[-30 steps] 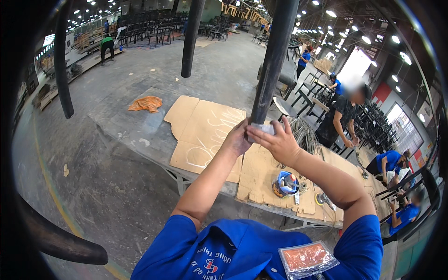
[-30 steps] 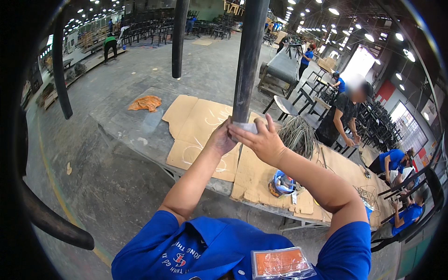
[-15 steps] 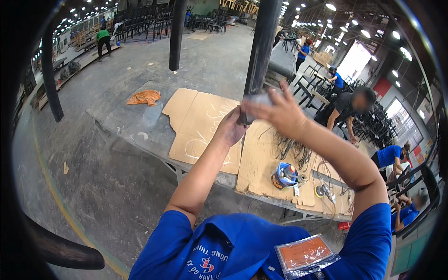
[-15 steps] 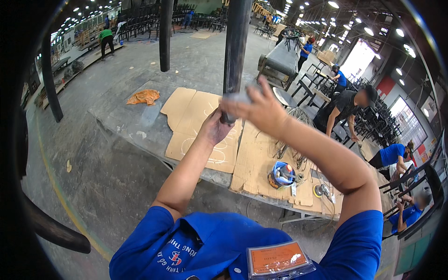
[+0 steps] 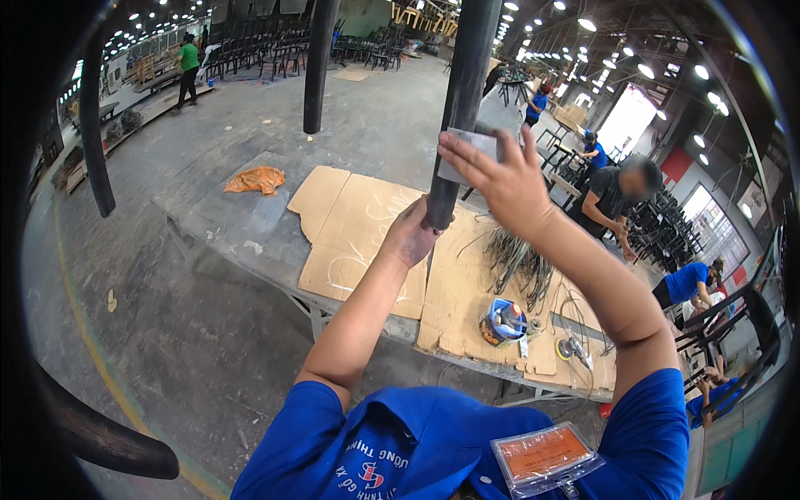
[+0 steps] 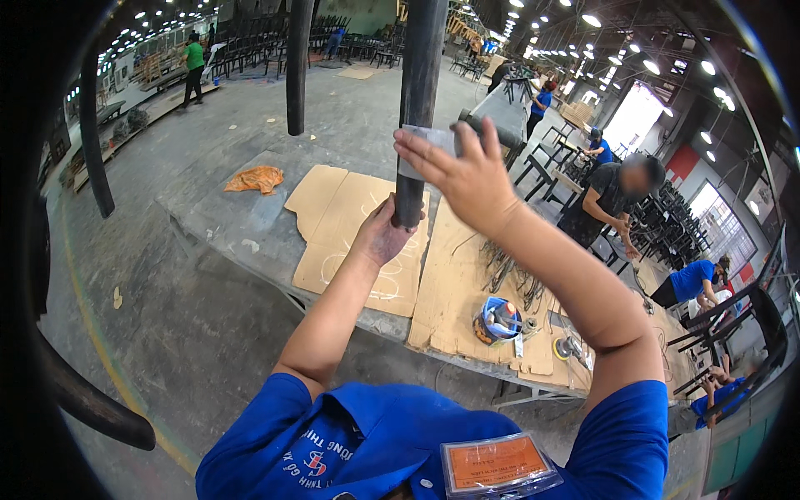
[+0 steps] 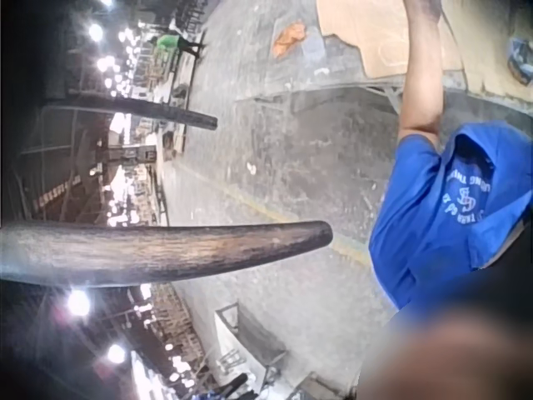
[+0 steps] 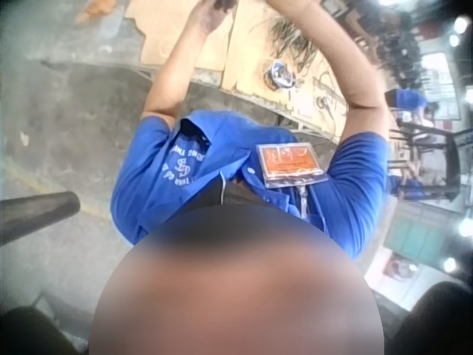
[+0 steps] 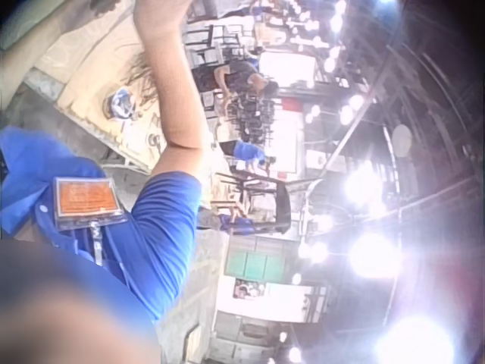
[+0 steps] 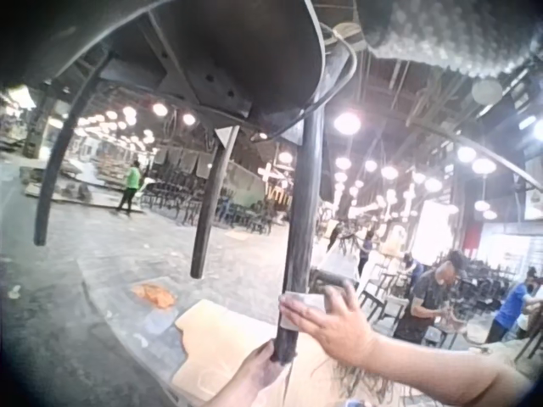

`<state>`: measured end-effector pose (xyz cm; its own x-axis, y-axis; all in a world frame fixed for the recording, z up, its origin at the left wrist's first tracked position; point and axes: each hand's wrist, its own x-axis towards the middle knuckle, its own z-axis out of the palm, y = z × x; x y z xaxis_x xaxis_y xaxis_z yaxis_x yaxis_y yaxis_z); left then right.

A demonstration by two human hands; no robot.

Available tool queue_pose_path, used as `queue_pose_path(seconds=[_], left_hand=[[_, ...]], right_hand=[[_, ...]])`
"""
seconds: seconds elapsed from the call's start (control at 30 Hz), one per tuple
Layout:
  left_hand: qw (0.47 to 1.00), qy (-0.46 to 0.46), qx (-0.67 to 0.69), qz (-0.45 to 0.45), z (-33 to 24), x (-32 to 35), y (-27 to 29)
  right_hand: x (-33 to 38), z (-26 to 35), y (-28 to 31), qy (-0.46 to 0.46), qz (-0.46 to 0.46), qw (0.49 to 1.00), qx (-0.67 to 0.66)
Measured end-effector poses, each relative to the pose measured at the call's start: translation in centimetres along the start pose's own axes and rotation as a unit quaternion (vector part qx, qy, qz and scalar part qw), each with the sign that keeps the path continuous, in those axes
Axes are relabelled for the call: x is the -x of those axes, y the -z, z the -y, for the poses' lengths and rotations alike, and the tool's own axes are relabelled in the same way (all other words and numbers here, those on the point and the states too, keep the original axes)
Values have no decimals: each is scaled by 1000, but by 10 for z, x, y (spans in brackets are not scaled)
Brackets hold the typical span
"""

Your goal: The person sands the surface of black metal chair legs using a sanding block and a small metal tool. They repeatedly rub the sanding block along the legs and scrape the surface with the tool while other workers assemble chairs nearby.

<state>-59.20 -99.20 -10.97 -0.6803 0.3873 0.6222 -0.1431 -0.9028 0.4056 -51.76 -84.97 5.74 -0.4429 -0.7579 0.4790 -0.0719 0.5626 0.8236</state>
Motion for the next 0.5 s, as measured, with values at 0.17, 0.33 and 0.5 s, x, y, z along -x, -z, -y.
queue_pose_path(seconds=[0.17,0.33,0.5], left_hand=[[993,-17,0,-117,1,5,-5],[1000,3,-7,-23,-6,6,-6],[997,-10,3,-78,-8,11,-1]], right_hand=[[1,26,8,119,38,983,-137],[-38,-19,-13,44,-68,997,-2],[-33,10,4,57,-27,997,-44]])
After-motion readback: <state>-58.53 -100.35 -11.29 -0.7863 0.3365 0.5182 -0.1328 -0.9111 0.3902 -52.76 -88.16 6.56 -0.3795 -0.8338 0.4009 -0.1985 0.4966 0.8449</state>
